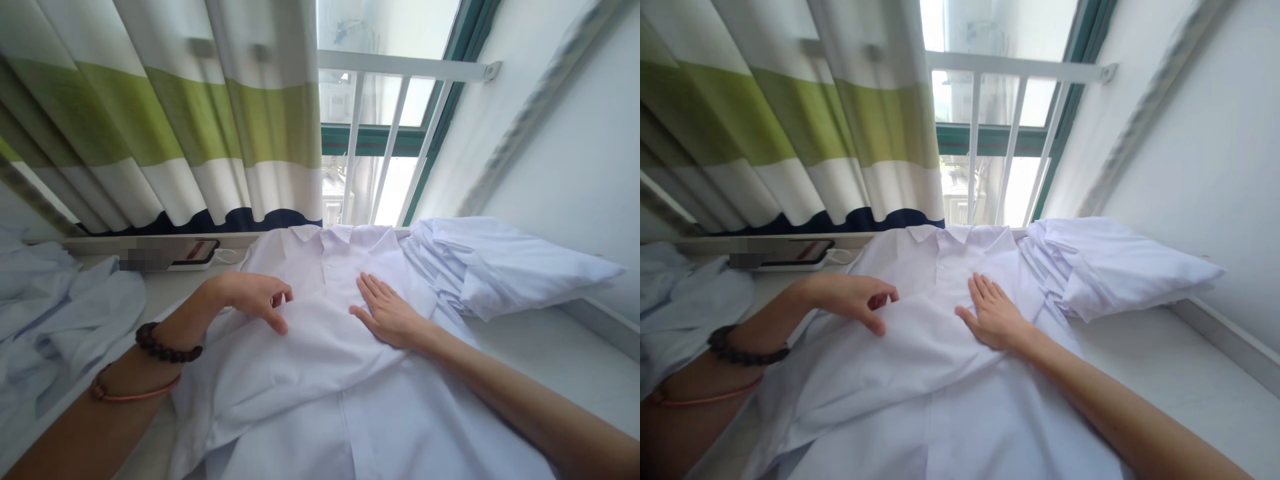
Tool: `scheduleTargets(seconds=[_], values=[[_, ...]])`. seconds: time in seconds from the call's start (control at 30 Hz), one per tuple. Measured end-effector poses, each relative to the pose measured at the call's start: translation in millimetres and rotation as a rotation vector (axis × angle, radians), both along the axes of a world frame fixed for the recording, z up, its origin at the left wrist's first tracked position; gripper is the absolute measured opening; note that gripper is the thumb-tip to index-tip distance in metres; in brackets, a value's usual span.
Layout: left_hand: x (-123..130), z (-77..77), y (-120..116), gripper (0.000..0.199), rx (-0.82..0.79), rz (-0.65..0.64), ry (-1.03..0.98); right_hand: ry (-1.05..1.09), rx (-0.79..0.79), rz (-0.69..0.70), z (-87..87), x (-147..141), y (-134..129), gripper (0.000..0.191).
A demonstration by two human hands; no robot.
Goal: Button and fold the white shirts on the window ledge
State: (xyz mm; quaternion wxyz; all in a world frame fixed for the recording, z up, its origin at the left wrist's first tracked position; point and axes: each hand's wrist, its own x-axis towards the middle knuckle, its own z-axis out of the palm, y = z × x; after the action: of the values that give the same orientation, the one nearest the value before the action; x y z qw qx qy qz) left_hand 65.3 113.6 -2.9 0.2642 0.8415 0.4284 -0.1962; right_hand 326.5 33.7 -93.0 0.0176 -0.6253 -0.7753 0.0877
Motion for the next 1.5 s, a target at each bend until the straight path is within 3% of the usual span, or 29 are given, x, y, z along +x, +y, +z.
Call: scheduleTargets(seconds=[0.07,0.13,0.27,0.33,0.47,0.57,0.63,0.7,0.8,0.87,0.97,1.13,1.3,1.4,1.5], values=[[-7,-0.4,-5,0.044,0.012,-0.049,0.002,-0.039,-0.043,0.015,8.1,2,3,0.083],[-12,1.4,-9,0.030,-0.020,-0.079,-0.078,-0.099,-0.111,0.002,27.1,-3,3,0.082],[-18,8.8,-13,0.026,-0.078,-0.010,-0.259,-0.067,-0.113,0.039,59.7,-31,-6,0.077],[-21,10.9,-13,0.031,-0.181,0.041,-0.276,0.032,-0.037,0.111,56.2,-45,-11,0.078],[-31,11.7,-13,0.048,-0.439,0.077,-0.280,0.137,0.031,0.115,18.5,-52,-8,0.078],[-35,10.9,-12,0.063,-0.523,0.084,-0.341,0.153,0.031,0.113,-0.7,-46,-2,0.076],[-33,7.8,-10,0.068,-0.437,0.143,-0.492,0.165,0.024,0.129,-0.5,-41,2,0.077],[-30,2.5,-7,0.062,-0.251,0.223,-0.637,0.157,0.011,0.132,6.3,-36,4,0.077],[-28,-5.2,0,0.045,-0.046,0.270,-0.600,0.103,-0.032,0.083,15.9,-25,7,0.077],[-32,-6.3,3,0.043,-0.079,0.256,-0.472,0.067,-0.047,0.042,16.9,-18,8,0.080],[-44,-0.6,0,0.048,-0.311,0.247,-0.450,0.034,-0.036,0.029,12.9,-11,11,0.083],[-63,6.7,-7,0.039,-0.472,0.300,-0.784,-0.004,-0.042,0.032,12.4,-11,12,0.083],[-60,-2.0,-3,0.024,-0.352,0.367,-1.081,-0.003,-0.030,0.034,15.0,-12,12,0.081],[-52,-3.4,0,0.025,-0.274,0.287,-0.981,0.003,-0.008,0.052,13.3,-11,13,0.080],[-41,-2.5,1,0.026,-0.324,0.054,-0.786,0.008,0.007,0.063,10.9,-9,14,0.080]])
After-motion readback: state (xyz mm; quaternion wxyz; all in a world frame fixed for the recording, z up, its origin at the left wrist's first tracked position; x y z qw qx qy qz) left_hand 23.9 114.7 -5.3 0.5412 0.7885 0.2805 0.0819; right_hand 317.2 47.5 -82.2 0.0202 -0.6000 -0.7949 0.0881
